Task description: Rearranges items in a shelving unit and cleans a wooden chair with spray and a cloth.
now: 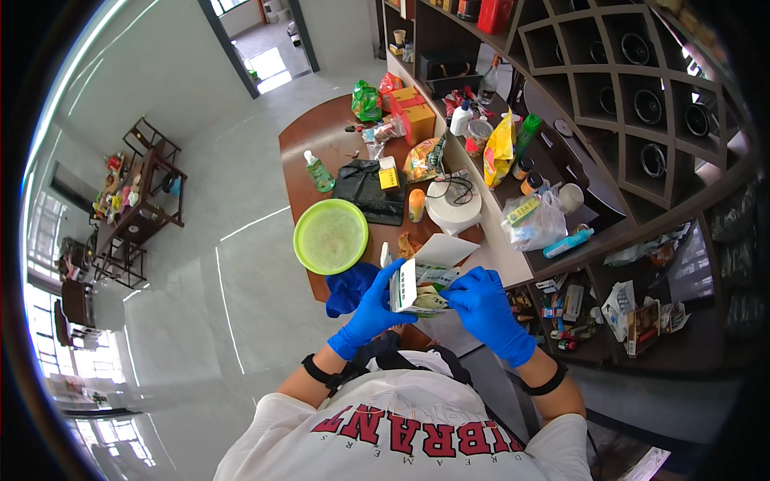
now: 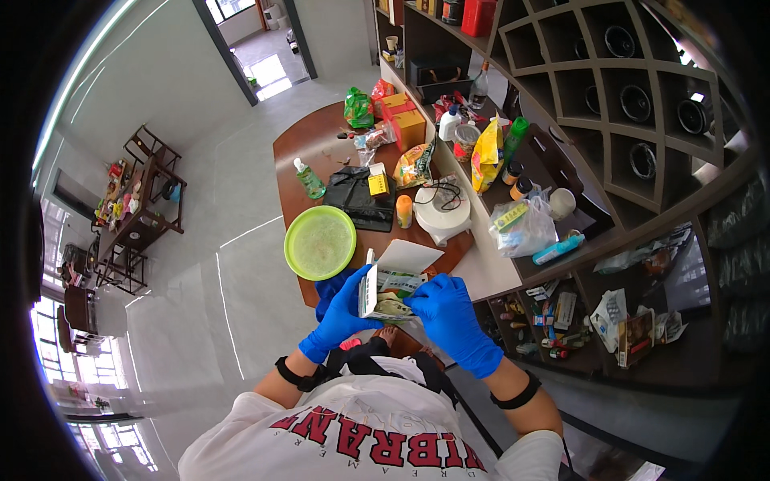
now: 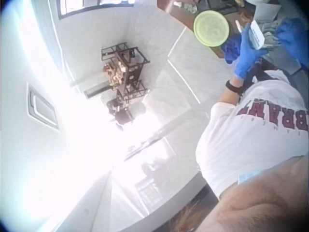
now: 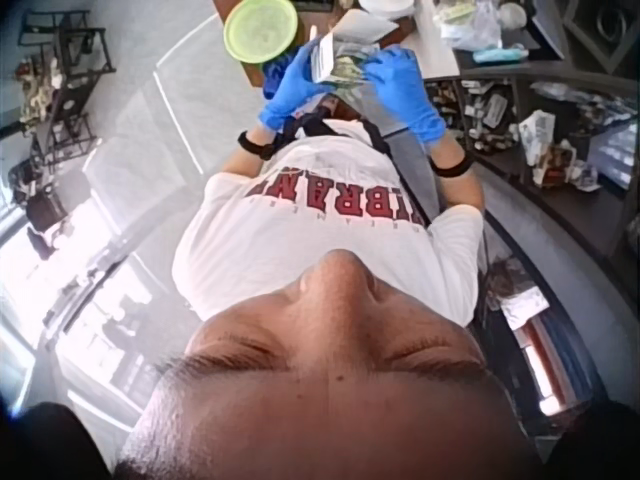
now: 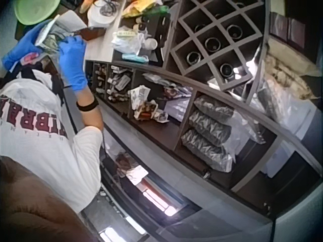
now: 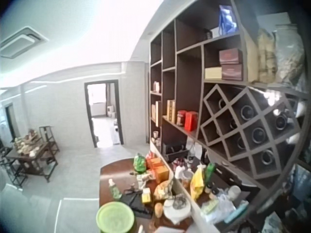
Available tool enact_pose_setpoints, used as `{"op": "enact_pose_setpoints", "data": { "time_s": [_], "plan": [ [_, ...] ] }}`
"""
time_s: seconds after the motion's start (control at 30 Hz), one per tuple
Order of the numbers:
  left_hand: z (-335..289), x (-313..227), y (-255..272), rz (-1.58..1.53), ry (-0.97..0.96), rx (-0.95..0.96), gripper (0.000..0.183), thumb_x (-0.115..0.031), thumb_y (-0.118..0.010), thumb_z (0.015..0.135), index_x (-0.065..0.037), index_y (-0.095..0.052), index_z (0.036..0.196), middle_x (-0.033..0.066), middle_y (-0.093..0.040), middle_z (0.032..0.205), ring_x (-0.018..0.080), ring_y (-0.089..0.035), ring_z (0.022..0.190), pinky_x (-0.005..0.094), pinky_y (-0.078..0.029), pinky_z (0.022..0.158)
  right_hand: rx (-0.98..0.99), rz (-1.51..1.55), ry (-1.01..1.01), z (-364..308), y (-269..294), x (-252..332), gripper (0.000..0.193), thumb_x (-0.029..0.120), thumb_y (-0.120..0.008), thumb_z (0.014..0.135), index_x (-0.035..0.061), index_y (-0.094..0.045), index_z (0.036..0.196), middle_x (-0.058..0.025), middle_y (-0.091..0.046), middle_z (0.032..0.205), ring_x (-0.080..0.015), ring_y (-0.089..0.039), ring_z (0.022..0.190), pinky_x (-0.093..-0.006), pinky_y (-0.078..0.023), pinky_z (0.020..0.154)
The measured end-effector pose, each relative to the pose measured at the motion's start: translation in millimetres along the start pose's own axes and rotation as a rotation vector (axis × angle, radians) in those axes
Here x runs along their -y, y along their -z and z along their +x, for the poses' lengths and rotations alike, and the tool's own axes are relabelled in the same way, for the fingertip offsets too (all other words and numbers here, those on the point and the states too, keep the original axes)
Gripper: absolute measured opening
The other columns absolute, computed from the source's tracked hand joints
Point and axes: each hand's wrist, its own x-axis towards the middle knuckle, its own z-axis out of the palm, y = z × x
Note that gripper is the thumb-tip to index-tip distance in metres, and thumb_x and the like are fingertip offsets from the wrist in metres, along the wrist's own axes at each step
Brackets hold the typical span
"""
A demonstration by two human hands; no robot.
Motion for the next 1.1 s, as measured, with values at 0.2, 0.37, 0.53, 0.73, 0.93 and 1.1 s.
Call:
{"op": "enact_pose_setpoints", "data": {
  "time_s": [0.2,0.37,0.53,0.73,0.93,1.1],
  "plan": [
    [-1,5,2,0.196,-0.113,-0.04,0.1,-0.001,-0.081,0.058,-0.01,-0.022,0.139,0.0102,-0.034,0.135,0.0238,-0.036,0.125,0.0367,-0.032,0.104,0.027,0.383,-0.045,1,3,-8,0.013,0.014,-0.069,0.07,0.0091,-0.067,0.082,-0.0034,-0.061,0.081,-0.0233,-0.054,0.075,-0.0347,-0.044,0.069],
    [1,10,3,0.211,-0.193,-0.05,0.098,-0.002,-0.081,0.059,-0.009,-0.022,0.138,0.0096,-0.033,0.134,0.024,-0.037,0.123,0.0366,-0.034,0.103,-0.249,0.249,-0.313,9,6,-1,0.017,0.012,-0.073,0.068,0.0079,-0.065,0.083,-0.0064,-0.058,0.081,-0.0243,-0.053,0.075,-0.035,-0.043,0.065],
    [-2,12,5,0.281,-0.201,-0.04,0.096,-0.005,-0.08,0.059,-0.008,-0.024,0.137,0.0108,-0.031,0.134,0.0251,-0.034,0.125,0.0363,-0.032,0.104,-0.267,0.18,-0.164,5,4,-2,0.019,0.011,-0.071,0.071,0.0083,-0.064,0.088,-0.0078,-0.058,0.084,-0.0262,-0.053,0.077,-0.0345,-0.045,0.066],
    [-7,10,1,0.116,-0.133,0.002,0.096,-0.006,-0.08,0.061,-0.009,-0.023,0.138,0.0106,-0.03,0.135,0.0248,-0.032,0.127,0.0369,-0.031,0.104,-0.165,0.461,-0.183,7,-8,15,0.021,0.002,-0.065,0.075,0.009,-0.065,0.094,-0.0097,-0.063,0.091,-0.0278,-0.057,0.078,-0.0347,-0.047,0.07],
    [-8,2,3,0.198,-0.121,0.05,0.095,-0.007,-0.079,0.063,-0.011,-0.022,0.139,0.0101,-0.03,0.137,0.0233,-0.031,0.127,0.0371,-0.031,0.104,-0.251,0.149,-0.06,8,8,4,0.026,0.006,-0.065,0.067,0.0144,-0.066,0.092,-0.005,-0.061,0.077,-0.0243,-0.056,0.071,-0.0349,-0.045,0.065],
    [-1,5,-13,0.244,-0.155,0.066,0.092,-0.008,-0.081,0.059,-0.006,-0.029,0.135,0.0118,-0.039,0.13,0.025,-0.042,0.118,0.0361,-0.038,0.098,-0.093,0.145,0.154,5,-12,6,0.01,0.013,-0.061,0.069,0.0102,-0.063,0.078,-0.0067,-0.061,0.077,-0.0245,-0.06,0.072,-0.0327,-0.048,0.062]
  ]
}}
